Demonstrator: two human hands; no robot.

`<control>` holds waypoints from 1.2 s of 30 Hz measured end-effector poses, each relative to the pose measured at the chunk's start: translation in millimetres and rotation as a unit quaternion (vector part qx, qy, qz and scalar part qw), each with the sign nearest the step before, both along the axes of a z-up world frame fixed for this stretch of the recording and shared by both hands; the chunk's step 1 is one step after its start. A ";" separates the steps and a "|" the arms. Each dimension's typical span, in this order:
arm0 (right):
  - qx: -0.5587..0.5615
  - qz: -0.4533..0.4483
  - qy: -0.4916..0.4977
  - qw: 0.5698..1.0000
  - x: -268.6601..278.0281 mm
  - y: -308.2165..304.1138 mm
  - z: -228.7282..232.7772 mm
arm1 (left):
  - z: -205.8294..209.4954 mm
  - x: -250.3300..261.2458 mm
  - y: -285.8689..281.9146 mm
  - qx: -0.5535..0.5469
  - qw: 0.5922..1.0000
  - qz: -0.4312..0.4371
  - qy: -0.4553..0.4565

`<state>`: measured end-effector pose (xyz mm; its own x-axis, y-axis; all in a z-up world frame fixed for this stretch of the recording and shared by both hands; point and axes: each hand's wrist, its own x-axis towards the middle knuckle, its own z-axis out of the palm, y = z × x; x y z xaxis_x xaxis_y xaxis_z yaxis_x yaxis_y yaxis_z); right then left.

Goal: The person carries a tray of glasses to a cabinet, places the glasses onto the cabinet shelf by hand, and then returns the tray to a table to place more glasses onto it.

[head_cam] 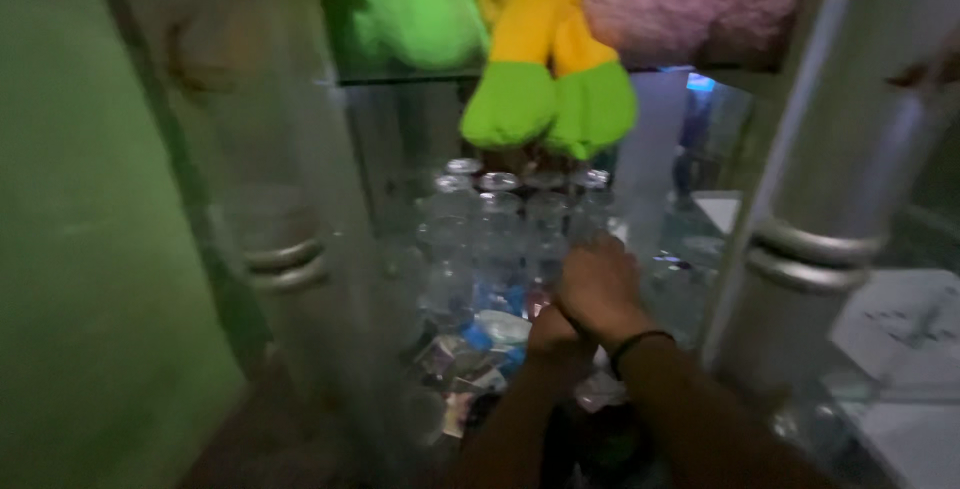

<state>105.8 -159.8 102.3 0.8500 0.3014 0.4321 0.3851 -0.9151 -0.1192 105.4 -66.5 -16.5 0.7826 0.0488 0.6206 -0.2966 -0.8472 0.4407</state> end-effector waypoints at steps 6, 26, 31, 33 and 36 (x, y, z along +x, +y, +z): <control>-0.105 -0.034 -0.159 0.981 -21.8 -14.1 23.5 | 25.2 38.3 -38.4 -0.008 0.998 -0.027 0.059; 0.070 0.038 -0.251 0.965 -37.7 -8.0 29.5 | 50.1 5.1 -26.0 -0.097 0.995 -0.031 0.018; 0.115 0.103 0.045 0.987 -51.0 18.9 35.8 | 55.5 -34.4 9.9 -0.228 0.971 0.065 -0.029; 0.172 0.125 0.070 0.975 -50.5 34.0 36.2 | 61.0 -28.8 35.0 -0.270 0.952 0.129 0.058; 0.215 0.177 0.025 0.960 -50.2 44.6 23.4 | 51.9 -20.0 50.3 -0.248 0.959 0.113 -0.076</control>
<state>55.6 -115.2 125.8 0.7501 0.3786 0.5422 0.6469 -0.5903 -0.4828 85.4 -16.2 35.4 0.6192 0.5252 0.5838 -0.2243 -0.5942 0.7724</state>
